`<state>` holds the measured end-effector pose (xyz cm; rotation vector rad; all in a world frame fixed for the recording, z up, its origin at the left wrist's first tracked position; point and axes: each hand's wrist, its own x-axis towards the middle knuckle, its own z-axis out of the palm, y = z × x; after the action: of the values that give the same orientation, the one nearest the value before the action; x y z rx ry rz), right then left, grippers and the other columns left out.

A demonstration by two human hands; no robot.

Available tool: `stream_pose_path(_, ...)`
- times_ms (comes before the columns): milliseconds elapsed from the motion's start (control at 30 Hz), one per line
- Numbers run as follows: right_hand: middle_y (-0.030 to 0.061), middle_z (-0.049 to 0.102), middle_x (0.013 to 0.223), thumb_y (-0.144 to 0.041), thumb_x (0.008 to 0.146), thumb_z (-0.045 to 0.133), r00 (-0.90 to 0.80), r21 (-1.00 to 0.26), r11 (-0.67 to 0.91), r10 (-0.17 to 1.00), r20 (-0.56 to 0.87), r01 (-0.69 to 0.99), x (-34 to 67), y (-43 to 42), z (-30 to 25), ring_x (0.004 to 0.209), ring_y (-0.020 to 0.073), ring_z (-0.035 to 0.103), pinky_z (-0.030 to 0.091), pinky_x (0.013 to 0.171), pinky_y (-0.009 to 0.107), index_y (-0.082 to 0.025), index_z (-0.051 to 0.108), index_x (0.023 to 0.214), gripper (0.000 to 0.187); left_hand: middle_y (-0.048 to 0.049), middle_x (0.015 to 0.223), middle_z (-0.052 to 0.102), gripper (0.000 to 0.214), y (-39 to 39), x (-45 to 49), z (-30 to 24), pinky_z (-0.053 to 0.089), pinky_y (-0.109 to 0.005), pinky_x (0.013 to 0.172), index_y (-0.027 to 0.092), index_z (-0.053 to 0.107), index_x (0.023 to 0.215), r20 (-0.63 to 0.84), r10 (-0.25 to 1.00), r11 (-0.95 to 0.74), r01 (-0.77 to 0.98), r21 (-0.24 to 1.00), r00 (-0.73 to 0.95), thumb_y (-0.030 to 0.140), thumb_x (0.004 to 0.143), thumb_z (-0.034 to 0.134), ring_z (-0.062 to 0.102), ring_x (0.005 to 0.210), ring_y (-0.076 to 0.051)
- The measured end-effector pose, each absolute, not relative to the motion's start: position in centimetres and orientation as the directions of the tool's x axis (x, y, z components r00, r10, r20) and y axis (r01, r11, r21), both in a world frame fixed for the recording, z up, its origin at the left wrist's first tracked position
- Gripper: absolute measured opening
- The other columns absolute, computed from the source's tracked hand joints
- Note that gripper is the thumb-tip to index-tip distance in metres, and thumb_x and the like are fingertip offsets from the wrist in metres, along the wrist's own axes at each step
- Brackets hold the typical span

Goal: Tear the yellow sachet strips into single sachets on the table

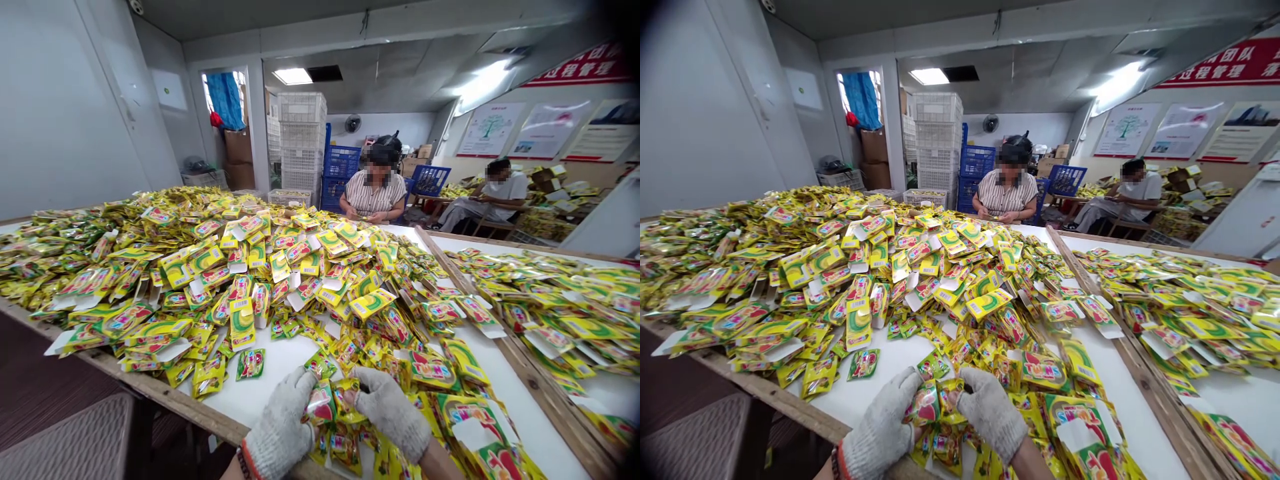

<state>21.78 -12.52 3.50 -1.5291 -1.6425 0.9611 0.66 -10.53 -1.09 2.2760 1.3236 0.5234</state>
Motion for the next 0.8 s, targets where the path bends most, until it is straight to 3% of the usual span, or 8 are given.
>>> stream_pose_path(100, -0.0007, 0.071, 0.071, -0.025, 0.073, 0.061, -0.156, -0.859, 0.053, 0.987, -0.031, 0.51, 22.2, -11.8, 4.0, 0.066, 0.0158, 0.059, 0.046, 0.062, 0.023, -0.017, 0.075, 0.077, 0.016, -0.0118, 0.134, 0.056, 0.067, -10.7, 0.7, -1.0, 0.042, -0.042, 0.108, 0.019, 0.055, 0.128, 0.113, 0.861, -0.468, 0.685, 0.559, 0.496, 0.011, 0.062, 0.056, 0.052, 0.123, -0.029)
stream_pose_path(233, -0.0019, 0.066, 0.066, -0.024, 0.073, 0.063, -0.1, -0.819, 0.042, 0.995, -0.018, 0.572, 21.6, -11.3, 3.0, 0.063, 0.0146, 0.055, 0.041, 0.058, 0.023, -0.017, 0.071, 0.071, 0.012, -0.0124, 0.138, 0.054, 0.067, -10.8, 0.8, -0.8, 0.041, -0.044, 0.109, 0.02, 0.053, 0.131, 0.118, 0.847, -0.498, 0.696, 0.517, 0.518, 0.011, 0.064, 0.056, 0.049, 0.127, -0.03)
stream_pose_path(400, 0.0037, 0.065, 0.069, -0.03, 0.083, 0.054, 0.098, -0.718, -0.013, 0.992, 0.078, 0.696, 19.7, -12.1, 1.1, 0.067, 0.0201, 0.055, 0.042, 0.064, 0.03, -0.019, 0.066, 0.073, 0.019, -0.0145, 0.142, 0.05, 0.073, -10.9, 0.7, -1.0, 0.037, -0.042, 0.113, 0.015, 0.051, 0.135, 0.036, 0.88, -0.434, 0.773, 0.463, 0.473, 0.009, 0.062, 0.055, 0.046, 0.132, -0.03)
stream_pose_path(567, 0.0091, 0.072, 0.089, -0.029, 0.083, 0.055, 0.002, -0.633, 0.109, 0.985, 0.173, 0.767, 20.3, -13.0, -0.1, 0.084, 0.0266, 0.064, 0.048, 0.081, 0.037, -0.022, 0.071, 0.088, 0.019, -0.0145, 0.143, 0.05, 0.072, -10.7, 0.6, -1.0, 0.036, -0.043, 0.114, 0.014, 0.052, 0.136, 0.033, 0.855, -0.462, 0.732, 0.502, 0.517, 0.012, 0.064, 0.056, 0.046, 0.132, -0.03)
stream_pose_path(700, 0.0116, 0.073, 0.096, -0.024, 0.081, 0.054, 0.028, -0.622, 0.1, 0.981, 0.192, 0.777, 20.1, -13.3, -0.4, 0.094, 0.03, 0.064, 0.046, 0.09, 0.042, -0.022, 0.073, 0.093, 0.023, -0.0148, 0.145, 0.049, 0.075, -10.5, 0.5, -1.0, 0.035, -0.042, 0.115, 0.012, 0.049, 0.138, 0.009, 0.838, -0.462, 0.701, 0.543, 0.545, 0.015, 0.064, 0.058, 0.045, 0.132, -0.031)
stream_pose_path(800, 0.0095, 0.075, 0.091, -0.024, 0.08, 0.055, 0.086, -0.679, 0.043, 0.984, 0.155, 0.733, 19.5, -13.4, 0.1, 0.086, 0.0276, 0.066, 0.05, 0.082, 0.039, -0.024, 0.073, 0.092, 0.022, -0.0163, 0.145, 0.047, 0.072, -10.7, 0.5, -1.0, 0.034, -0.041, 0.116, 0.011, 0.052, 0.136, 0.013, 0.87, -0.425, 0.736, 0.526, 0.493, 0.014, 0.064, 0.057, 0.043, 0.134, -0.031)
